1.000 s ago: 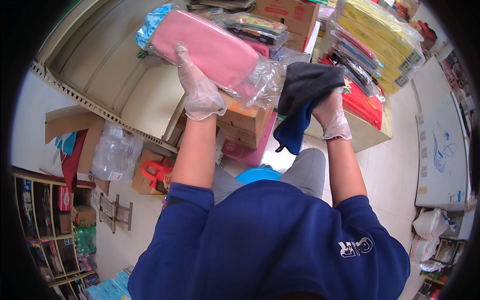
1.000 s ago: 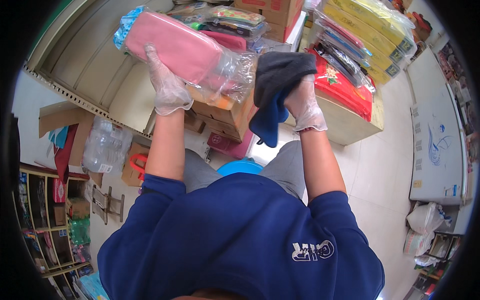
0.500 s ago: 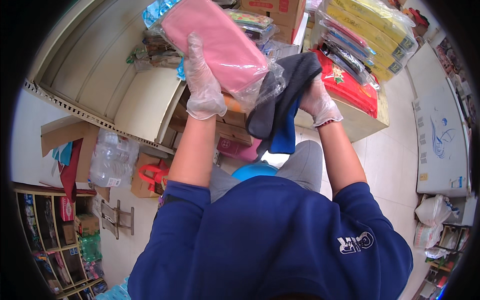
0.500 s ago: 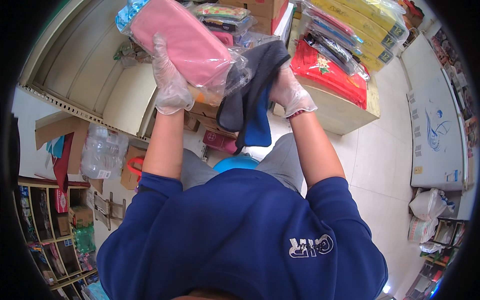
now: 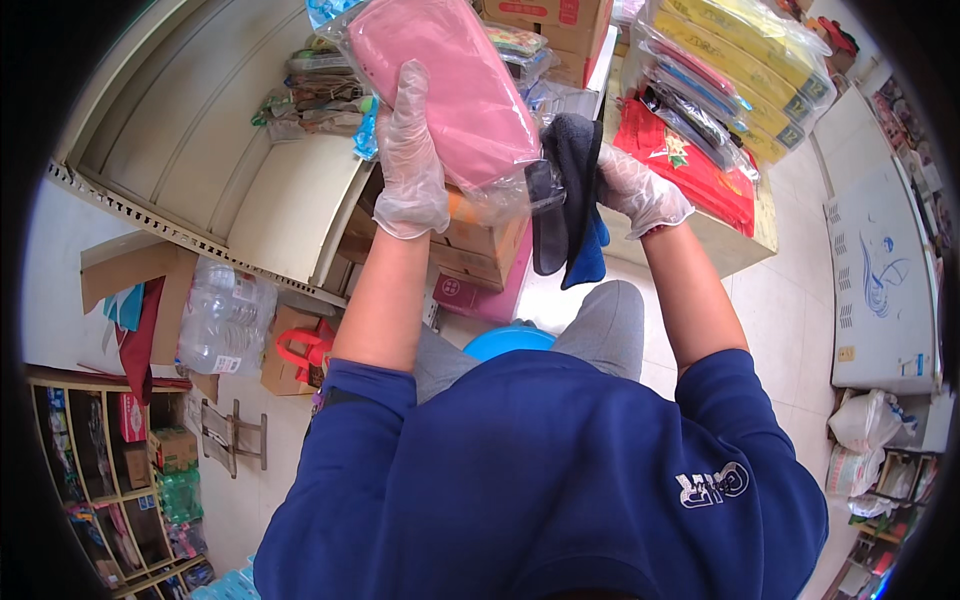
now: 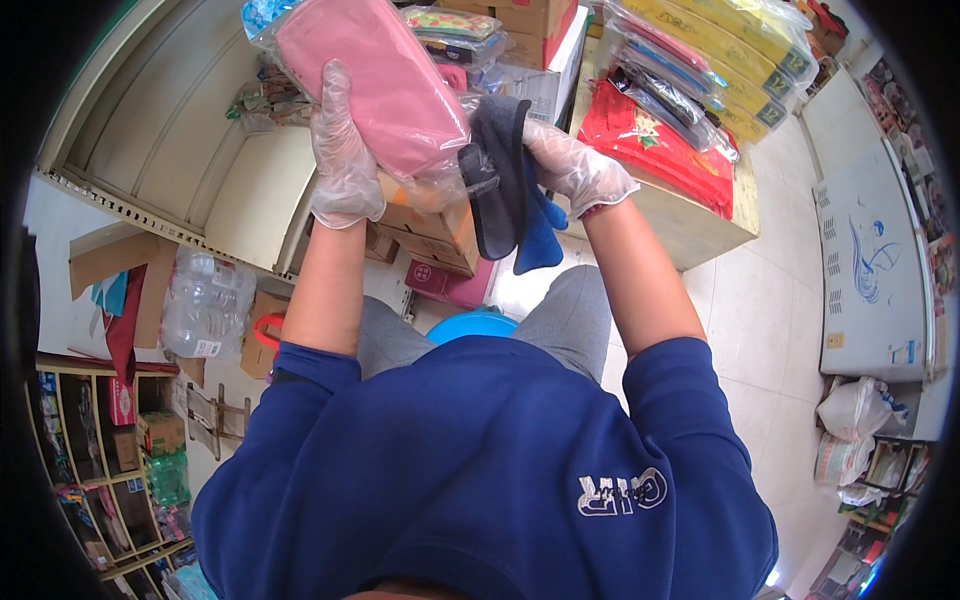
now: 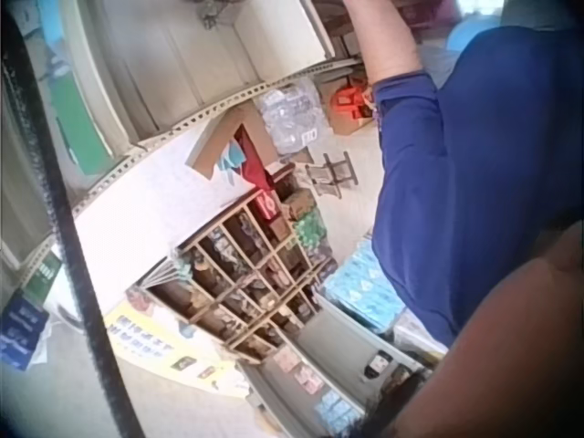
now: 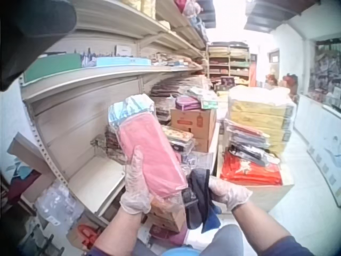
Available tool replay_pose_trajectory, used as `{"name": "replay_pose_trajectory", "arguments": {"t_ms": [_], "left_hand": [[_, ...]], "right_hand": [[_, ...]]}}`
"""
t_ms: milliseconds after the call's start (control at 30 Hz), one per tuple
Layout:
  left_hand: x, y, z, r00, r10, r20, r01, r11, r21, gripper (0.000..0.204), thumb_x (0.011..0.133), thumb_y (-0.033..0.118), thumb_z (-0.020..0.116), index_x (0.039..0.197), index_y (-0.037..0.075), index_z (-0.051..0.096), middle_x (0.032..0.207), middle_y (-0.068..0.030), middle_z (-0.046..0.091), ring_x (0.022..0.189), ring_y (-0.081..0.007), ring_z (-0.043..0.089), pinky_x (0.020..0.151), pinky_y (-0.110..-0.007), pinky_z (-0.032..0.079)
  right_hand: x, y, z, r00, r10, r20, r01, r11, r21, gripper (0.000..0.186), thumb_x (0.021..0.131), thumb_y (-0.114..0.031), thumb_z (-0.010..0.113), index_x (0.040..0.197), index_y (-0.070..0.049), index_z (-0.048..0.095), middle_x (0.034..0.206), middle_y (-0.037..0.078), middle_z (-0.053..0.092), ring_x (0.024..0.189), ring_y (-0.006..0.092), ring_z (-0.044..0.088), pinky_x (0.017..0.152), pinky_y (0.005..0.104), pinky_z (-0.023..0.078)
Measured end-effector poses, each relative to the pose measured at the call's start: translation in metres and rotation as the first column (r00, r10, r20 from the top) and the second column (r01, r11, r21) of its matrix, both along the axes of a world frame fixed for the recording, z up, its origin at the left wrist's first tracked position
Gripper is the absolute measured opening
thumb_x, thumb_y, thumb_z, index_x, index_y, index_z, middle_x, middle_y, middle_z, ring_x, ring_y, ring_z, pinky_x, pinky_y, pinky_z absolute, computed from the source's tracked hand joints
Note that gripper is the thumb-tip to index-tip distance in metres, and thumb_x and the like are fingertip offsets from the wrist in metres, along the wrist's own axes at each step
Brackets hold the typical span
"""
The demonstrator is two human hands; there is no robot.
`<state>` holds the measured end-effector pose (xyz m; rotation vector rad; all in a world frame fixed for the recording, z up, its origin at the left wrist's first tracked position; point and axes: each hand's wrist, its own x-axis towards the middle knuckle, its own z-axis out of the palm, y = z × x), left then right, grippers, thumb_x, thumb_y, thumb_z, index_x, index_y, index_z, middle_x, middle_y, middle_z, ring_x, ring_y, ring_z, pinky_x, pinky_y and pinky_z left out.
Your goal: The person sits in a cluttered storage area and wipes the plastic packaging of various items with a dark cloth. They handle a gray pouch, a pink pouch, and a long packaged item, rubbing the surfaces before placing them back on the shelf.
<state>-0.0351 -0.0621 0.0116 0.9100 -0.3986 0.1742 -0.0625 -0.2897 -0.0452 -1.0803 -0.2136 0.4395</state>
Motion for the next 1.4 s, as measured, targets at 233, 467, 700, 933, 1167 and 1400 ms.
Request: {"name": "replay_pose_trajectory", "arguments": {"t_ms": [233, 467, 700, 933, 1167, 1400], "left_hand": [[0.004, 0.0, -0.006, 0.999, 0.01, -0.044, -0.011, 1.0, -0.003, 0.07, 0.086, 0.047, 0.071, 0.136, 0.004, 0.046, 0.125, -0.0083, 0.057, 0.11, -0.0211, 0.06, 0.093, -0.036, 0.052], [0.013, 0.004, -0.021, 0.992, 0.035, -0.123, -0.046, 0.995, -0.09, 0.066, 0.09, 0.045, 0.066, 0.136, 0.003, 0.045, 0.125, -0.011, 0.057, 0.11, -0.0241, 0.06, 0.091, -0.04, 0.053], [0.029, 0.02, -0.033, 0.97, 0.157, -0.187, -0.174, 0.982, -0.077, 0.065, 0.094, 0.041, 0.062, 0.139, 0.0, 0.04, 0.128, -0.0164, 0.056, 0.11, -0.0294, 0.061, 0.093, -0.043, 0.053], [0.05, 0.075, -0.031, 0.964, 0.13, -0.233, -0.183, 0.957, -0.224, 0.061, 0.098, 0.038, 0.055, 0.143, 0.002, 0.034, 0.138, -0.0169, 0.048, 0.122, -0.0323, 0.053, 0.101, -0.048, 0.048], [0.037, 0.044, -0.033, 0.968, 0.212, -0.133, -0.231, 0.961, -0.15, 0.062, 0.096, 0.035, 0.06, 0.141, -0.001, 0.036, 0.133, -0.0166, 0.051, 0.12, -0.0297, 0.055, 0.101, -0.047, 0.048], [0.029, 0.013, -0.035, 0.985, 0.158, -0.067, -0.165, 0.979, -0.121, 0.066, 0.094, 0.04, 0.063, 0.139, -0.002, 0.039, 0.132, -0.0149, 0.052, 0.117, -0.0253, 0.056, 0.1, -0.041, 0.048]], "right_hand": [[0.004, 0.013, 0.002, 0.992, -0.052, 0.112, 0.069, 0.985, -0.159, 0.039, 0.09, -0.027, 0.07, 0.121, -0.005, 0.062, 0.107, 0.0, 0.063, 0.095, 0.0104, 0.058, 0.086, 0.0259, 0.049], [0.0, 0.013, 0.014, 0.973, 0.03, 0.228, 0.047, 0.945, -0.324, 0.037, 0.086, -0.019, 0.069, 0.118, -0.002, 0.063, 0.105, 0.0, 0.062, 0.095, 0.0105, 0.057, 0.089, 0.0244, 0.046], [0.001, 0.007, 0.009, 0.972, 0.034, 0.234, 0.075, 0.896, -0.438, 0.035, 0.082, -0.019, 0.067, 0.112, -0.001, 0.064, 0.103, 0.001, 0.063, 0.094, 0.0118, 0.057, 0.087, 0.0254, 0.046], [-0.016, -0.022, -0.022, 0.959, -0.134, 0.248, 0.206, 0.933, -0.294, 0.029, 0.078, -0.007, 0.065, 0.106, -0.001, 0.06, 0.093, 0.001, 0.058, 0.086, 0.0149, 0.055, 0.084, 0.0282, 0.046], [-0.024, -0.008, -0.034, 0.922, -0.373, -0.105, 0.38, 0.924, 0.053, 0.065, 0.089, -0.06, 0.058, 0.127, -0.007, 0.056, 0.131, 0.011, 0.059, 0.116, 0.0248, 0.058, 0.106, 0.0404, 0.042], [-0.028, 0.024, -0.026, 0.925, -0.316, -0.213, 0.364, 0.897, 0.252, 0.058, 0.091, -0.063, 0.053, 0.114, -0.01, 0.06, 0.111, 0.009, 0.064, 0.105, 0.0252, 0.061, 0.1, 0.0438, 0.047]]}}
